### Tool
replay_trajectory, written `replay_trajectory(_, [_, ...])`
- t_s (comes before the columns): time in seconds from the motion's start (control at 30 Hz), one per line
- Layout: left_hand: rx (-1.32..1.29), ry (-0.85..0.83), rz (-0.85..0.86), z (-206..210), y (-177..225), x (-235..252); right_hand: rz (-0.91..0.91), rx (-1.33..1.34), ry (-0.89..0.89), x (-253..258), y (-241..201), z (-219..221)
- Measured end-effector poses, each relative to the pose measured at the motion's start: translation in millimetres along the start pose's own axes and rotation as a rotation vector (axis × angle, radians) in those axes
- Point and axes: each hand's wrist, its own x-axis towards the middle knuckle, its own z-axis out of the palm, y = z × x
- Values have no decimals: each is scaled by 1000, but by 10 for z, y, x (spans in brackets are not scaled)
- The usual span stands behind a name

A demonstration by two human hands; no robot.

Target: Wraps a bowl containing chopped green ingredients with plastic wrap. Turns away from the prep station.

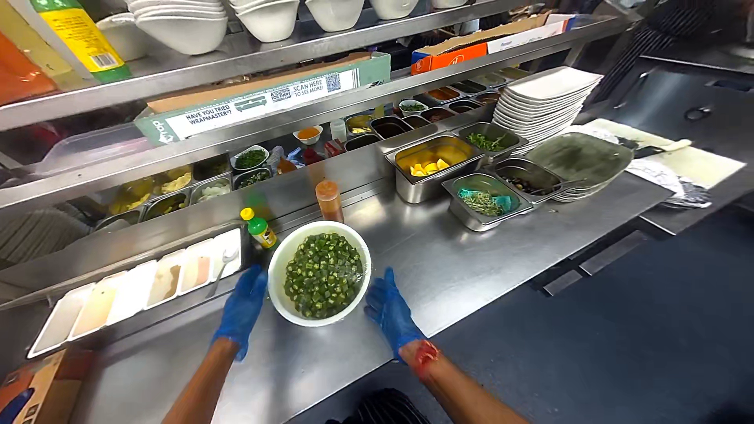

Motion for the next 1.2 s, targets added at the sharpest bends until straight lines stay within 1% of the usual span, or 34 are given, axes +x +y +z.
replay_trajectory(0.03, [-121, 5, 19, 83, -13, 140, 1, 26, -18, 66, -45, 111])
replay_trajectory(0.07, [-270, -7, -19, 171, 6, 222, -43, 21, -46, 149, -97, 205])
replay_trajectory(0.1, [-386, -11, -68, 255, 34, 253, -122, -38, -92, 236, -132, 258])
replay_trajectory(0.13, [-453, -21, -108, 321, 54, 241, -211, -133, -101, 320, -143, 285])
replay_trajectory(0.17, [-478, -27, -126, 375, 54, 220, -289, -221, -91, 369, -159, 299])
replay_trajectory(0.23, [-500, -23, -107, 464, 26, 181, -405, -289, -82, 417, -201, 300])
replay_trajectory(0.33, [-599, -37, -95, 570, 46, 5, -526, -287, -145, 556, -221, 180])
replay_trajectory(0.4, [-650, -85, -134, 618, 134, -169, -573, -269, -192, 660, -325, 62])
replay_trajectory(0.47, [-644, -175, -234, 604, 218, -289, -577, -254, -198, 766, -474, -76])
replay_trajectory(0.5, [-607, -215, -287, 572, 252, -302, -573, -236, -169, 803, -548, -144])
replay_trajectory(0.53, [-557, -211, -317, 551, 275, -287, -570, -213, -113, 812, -598, -212])
replay_trajectory(0.57, [-539, -169, -317, 545, 272, -252, -568, -186, -40, 783, -604, -273])
replay_trajectory(0.63, [-644, -60, -257, 611, 257, -132, -595, -115, 46, 622, -458, -344])
replay_trajectory(0.7, [-739, -14, -179, 785, 326, -58, -613, -90, 74, 356, -218, -279])
replay_trajectory(0.77, [-856, 22, -137, 1065, 493, -173, -557, -60, 102, 182, -67, -172])
replay_trajectory(0.83, [-992, 13, -189, 1240, 617, -338, -529, -12, 76, 271, -116, -154])
replay_trajectory(0.87, [-1010, -27, -253, 1266, 642, -411, -527, 11, 31, 367, -187, -202])
replay_trajectory(0.93, [-927, -177, -442, 1213, 694, -599, -538, 38, -40, 532, -288, -380])
replay_trajectory(0.97, [-835, -277, -494, 1150, 697, -682, -536, 42, -48, 543, -303, -478])
replay_trajectory(1.0, [-736, -340, -523, 1075, 687, -706, -508, 41, -32, 487, -305, -543])
replay_trajectory(1.03, [-665, -344, -538, 1006, 663, -661, -456, 31, 0, 372, -309, -549])
replay_trajectory(1.07, [-637, -288, -527, 974, 625, -577, -402, 6, 28, 242, -310, -515])
replay_trajectory(1.13, [-674, -188, -466, 982, 586, -406, -318, -53, 50, 67, -297, -426])
replay_trajectory(1.2, [-725, -224, -411, 1024, 737, -375, -298, -82, 103, 26, -346, -343])
